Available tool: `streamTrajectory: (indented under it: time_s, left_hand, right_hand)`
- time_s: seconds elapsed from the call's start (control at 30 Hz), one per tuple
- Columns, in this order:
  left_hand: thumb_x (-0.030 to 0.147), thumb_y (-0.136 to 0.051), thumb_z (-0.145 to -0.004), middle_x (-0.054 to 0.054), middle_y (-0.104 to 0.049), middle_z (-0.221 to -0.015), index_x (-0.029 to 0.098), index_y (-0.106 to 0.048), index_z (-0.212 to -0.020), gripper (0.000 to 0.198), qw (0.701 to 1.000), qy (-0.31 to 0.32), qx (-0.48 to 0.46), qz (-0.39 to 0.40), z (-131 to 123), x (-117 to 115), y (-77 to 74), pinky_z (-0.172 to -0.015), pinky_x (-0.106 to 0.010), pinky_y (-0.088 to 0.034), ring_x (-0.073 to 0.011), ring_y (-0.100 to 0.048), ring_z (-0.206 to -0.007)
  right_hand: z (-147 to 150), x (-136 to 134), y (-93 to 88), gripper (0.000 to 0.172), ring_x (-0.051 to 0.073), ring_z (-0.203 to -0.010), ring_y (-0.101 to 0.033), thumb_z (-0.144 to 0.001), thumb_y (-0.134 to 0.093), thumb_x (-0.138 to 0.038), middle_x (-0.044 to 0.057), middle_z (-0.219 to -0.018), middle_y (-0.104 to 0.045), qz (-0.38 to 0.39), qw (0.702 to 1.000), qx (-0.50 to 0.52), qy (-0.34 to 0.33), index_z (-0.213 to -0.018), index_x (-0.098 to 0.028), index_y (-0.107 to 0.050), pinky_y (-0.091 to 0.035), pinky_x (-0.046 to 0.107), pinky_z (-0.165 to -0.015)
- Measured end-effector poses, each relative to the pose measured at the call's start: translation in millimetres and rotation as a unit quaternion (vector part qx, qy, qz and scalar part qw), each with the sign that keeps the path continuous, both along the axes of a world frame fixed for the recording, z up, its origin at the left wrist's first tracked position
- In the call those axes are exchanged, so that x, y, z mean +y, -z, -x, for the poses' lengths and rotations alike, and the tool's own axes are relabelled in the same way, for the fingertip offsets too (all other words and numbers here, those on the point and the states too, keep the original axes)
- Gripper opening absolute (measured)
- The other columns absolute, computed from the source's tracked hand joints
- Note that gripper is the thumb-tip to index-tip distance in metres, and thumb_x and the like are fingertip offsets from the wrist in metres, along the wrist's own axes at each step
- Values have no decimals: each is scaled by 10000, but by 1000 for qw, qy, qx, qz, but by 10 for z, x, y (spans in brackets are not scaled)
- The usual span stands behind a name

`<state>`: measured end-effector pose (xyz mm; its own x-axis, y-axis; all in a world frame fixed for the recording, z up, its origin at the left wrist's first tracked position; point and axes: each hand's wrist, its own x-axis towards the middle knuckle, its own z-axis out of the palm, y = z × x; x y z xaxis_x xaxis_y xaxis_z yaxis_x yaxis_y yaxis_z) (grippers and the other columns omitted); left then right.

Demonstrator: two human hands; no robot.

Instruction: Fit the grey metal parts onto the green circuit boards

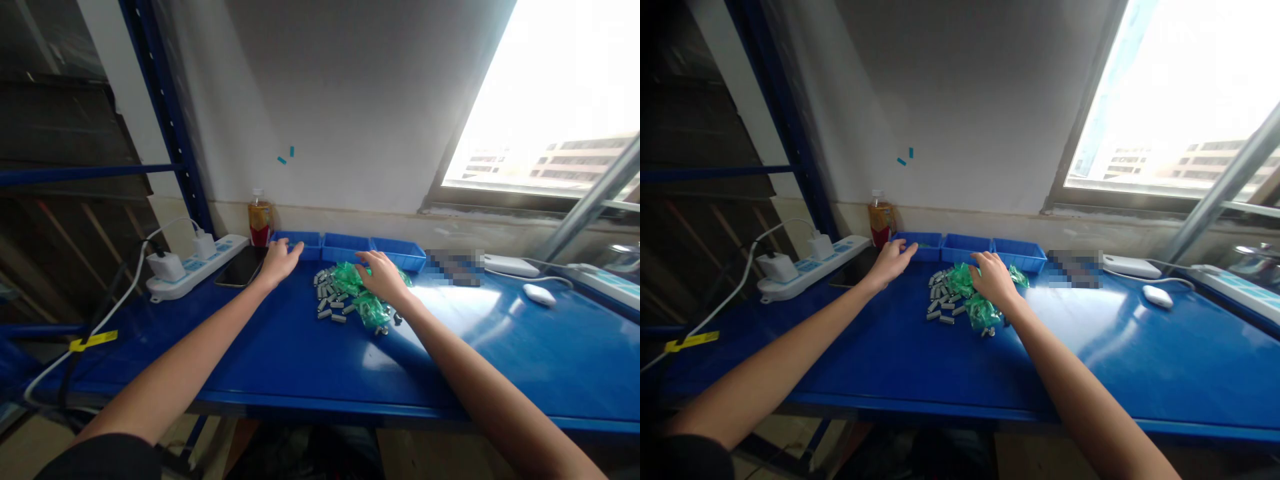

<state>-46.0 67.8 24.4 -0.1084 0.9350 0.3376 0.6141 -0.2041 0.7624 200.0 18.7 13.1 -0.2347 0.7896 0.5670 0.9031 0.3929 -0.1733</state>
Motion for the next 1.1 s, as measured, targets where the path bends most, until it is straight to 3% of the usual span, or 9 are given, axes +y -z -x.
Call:
streamTrajectory:
  time_s: [0.1,0.3,0.4,0.5,0.6,0.77,0.9,1.1]
  left_hand:
    - [420,-534,-839,-155,-598,-1106,104,-613,-1089,410,989,42,126,-60,-78,-168,90,-898,-348,-454,-249,-605,-981]
    - [378,-512,-853,-73,-662,-933,182,-673,-949,272,958,199,177,-108,-317,-447,62,-743,-290,-470,-202,-624,-808]
    - [368,-512,-852,-61,-680,-875,188,-684,-927,260,952,241,162,-95,-345,-503,42,-675,-273,-451,-187,-616,-739]
    - [370,-501,-855,-48,-696,-831,189,-693,-901,267,955,260,129,-65,-350,-520,37,-626,-256,-434,-176,-611,-688]
    - [366,-504,-852,-46,-699,-806,186,-699,-885,268,953,269,124,-61,-359,-527,39,-608,-246,-419,-174,-610,-684]
    - [354,-505,-850,-45,-702,-805,173,-695,-892,266,950,275,140,-55,-373,-553,40,-614,-233,-409,-164,-605,-690]
    - [342,-493,-859,-46,-697,-809,155,-685,-911,273,944,288,152,-50,-374,-569,36,-616,-225,-405,-154,-599,-695]
    - [348,-505,-854,-43,-674,-767,154,-683,-914,270,939,307,149,-48,-379,-597,29,-598,-223,-390,-151,-582,-680]
  right_hand:
    - [-79,84,92,341,262,-1038,-564,-859,-520,-349,103,-1049,-669,67,998,-21,7,-1121,-163,-636,-432,369,-891]
    - [-92,112,129,505,268,-1055,-557,-820,-576,-394,141,-1128,-612,92,995,1,27,-1256,-141,-544,-442,384,-880]
    - [-57,98,86,440,246,-980,-569,-811,-576,-308,108,-1006,-632,86,996,24,16,-1216,-137,-568,-447,381,-867]
    - [-18,69,34,428,204,-860,-581,-798,-566,-245,81,-924,-609,66,996,66,2,-1209,-124,-564,-470,344,-813]
    - [-8,39,28,481,239,-957,-566,-794,-584,-306,125,-1050,-581,48,997,52,16,-1241,-131,-547,-461,375,-842]
    - [-48,47,64,363,272,-1069,-541,-822,-566,-326,118,-1107,-605,125,992,-1,28,-1151,-183,-624,-416,392,-929]
    - [-64,60,59,487,264,-1109,-534,-821,-579,-364,161,-1188,-570,147,989,14,17,-1246,-127,-556,-404,348,-955]
    - [-75,68,43,481,224,-946,-574,-759,-636,-290,108,-1027,-588,112,991,70,-8,-1213,-147,-569,-443,342,-863]
